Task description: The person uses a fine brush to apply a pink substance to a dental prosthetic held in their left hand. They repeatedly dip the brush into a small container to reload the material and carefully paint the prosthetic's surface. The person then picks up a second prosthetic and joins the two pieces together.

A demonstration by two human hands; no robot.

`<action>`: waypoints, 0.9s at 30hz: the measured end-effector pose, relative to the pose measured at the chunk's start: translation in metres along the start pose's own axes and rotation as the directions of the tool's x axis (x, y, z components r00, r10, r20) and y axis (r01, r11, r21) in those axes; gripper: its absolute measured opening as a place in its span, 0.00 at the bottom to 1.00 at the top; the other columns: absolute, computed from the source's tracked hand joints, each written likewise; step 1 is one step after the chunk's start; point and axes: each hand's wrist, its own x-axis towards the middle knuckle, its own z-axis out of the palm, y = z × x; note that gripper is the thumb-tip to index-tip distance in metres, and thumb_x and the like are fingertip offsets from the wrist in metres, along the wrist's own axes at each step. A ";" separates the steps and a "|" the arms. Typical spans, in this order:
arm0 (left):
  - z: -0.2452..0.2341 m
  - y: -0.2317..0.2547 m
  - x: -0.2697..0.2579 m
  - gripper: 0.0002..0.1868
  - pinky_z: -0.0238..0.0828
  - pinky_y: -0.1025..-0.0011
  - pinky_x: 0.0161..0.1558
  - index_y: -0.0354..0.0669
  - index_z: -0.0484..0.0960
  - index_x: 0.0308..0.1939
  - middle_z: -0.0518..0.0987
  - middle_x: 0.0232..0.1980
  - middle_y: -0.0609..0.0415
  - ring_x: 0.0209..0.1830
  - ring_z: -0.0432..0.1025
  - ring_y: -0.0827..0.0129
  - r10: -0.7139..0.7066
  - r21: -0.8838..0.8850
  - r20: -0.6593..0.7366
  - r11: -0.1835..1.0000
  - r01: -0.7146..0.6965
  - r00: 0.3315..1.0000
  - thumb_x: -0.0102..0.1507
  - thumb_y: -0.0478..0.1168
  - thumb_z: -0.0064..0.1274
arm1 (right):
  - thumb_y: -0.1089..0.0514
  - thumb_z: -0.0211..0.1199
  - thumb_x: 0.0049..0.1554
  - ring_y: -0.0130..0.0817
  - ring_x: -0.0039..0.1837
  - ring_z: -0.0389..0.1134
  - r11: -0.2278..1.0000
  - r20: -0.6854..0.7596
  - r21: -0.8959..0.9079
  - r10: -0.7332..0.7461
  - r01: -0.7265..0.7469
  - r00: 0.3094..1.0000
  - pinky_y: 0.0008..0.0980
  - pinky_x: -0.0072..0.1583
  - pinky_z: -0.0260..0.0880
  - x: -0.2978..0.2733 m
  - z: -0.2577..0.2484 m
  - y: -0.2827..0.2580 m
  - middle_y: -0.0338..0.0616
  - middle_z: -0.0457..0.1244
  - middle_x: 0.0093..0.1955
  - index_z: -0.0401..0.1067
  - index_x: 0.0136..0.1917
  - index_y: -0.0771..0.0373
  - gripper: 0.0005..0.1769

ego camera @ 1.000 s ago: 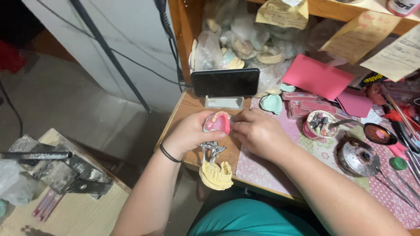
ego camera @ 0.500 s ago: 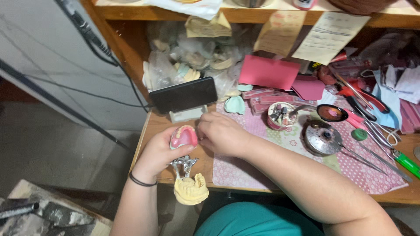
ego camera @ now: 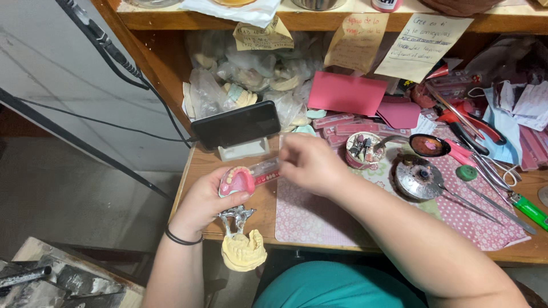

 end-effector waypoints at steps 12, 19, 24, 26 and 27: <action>0.063 0.060 0.031 0.26 0.71 0.74 0.45 0.54 0.84 0.48 0.85 0.42 0.64 0.41 0.78 0.75 0.019 0.569 0.459 0.761 -0.311 0.888 0.51 0.60 0.67 | 0.58 0.66 0.56 0.29 0.45 0.71 0.976 -0.241 0.204 0.130 -0.080 0.962 0.28 0.52 0.69 -0.140 -0.081 -0.001 0.39 0.70 0.42 0.81 0.45 0.60 0.06; 0.165 0.094 0.065 0.27 0.71 0.69 0.44 0.59 0.82 0.55 0.87 0.46 0.64 0.45 0.80 0.69 -0.134 0.571 0.757 0.610 -0.549 0.639 0.52 0.57 0.64 | 0.69 0.72 0.51 0.30 0.50 0.70 0.823 -0.453 0.540 0.461 -0.177 0.763 0.23 0.54 0.71 -0.180 -0.073 0.034 0.45 0.70 0.46 0.79 0.48 0.66 0.10; 0.212 0.069 0.090 0.25 0.57 0.67 0.33 0.49 0.70 0.33 0.74 0.29 0.60 0.29 0.65 0.68 -0.352 0.544 0.839 0.565 -0.621 0.414 0.51 0.60 0.65 | 0.70 0.69 0.54 0.35 0.54 0.73 0.863 -0.527 0.489 0.411 -0.129 0.744 0.29 0.61 0.74 -0.189 -0.081 0.026 0.49 0.71 0.50 0.78 0.48 0.67 0.07; 0.220 0.058 0.096 0.26 0.59 0.67 0.34 0.50 0.74 0.39 0.77 0.33 0.59 0.31 0.67 0.67 -0.388 0.560 0.828 0.548 -0.622 0.405 0.51 0.61 0.64 | 0.69 0.69 0.54 0.34 0.53 0.73 0.876 -0.518 0.464 0.388 -0.131 0.762 0.29 0.61 0.74 -0.188 -0.081 0.027 0.48 0.71 0.49 0.78 0.48 0.66 0.07; 0.223 0.053 0.099 0.28 0.61 0.66 0.35 0.51 0.79 0.45 0.80 0.36 0.58 0.33 0.70 0.65 -0.417 0.581 0.813 0.523 -0.624 0.406 0.50 0.62 0.64 | 0.68 0.70 0.54 0.34 0.53 0.74 0.891 -0.505 0.438 0.354 -0.120 0.787 0.29 0.61 0.74 -0.186 -0.081 0.027 0.48 0.72 0.48 0.78 0.47 0.65 0.07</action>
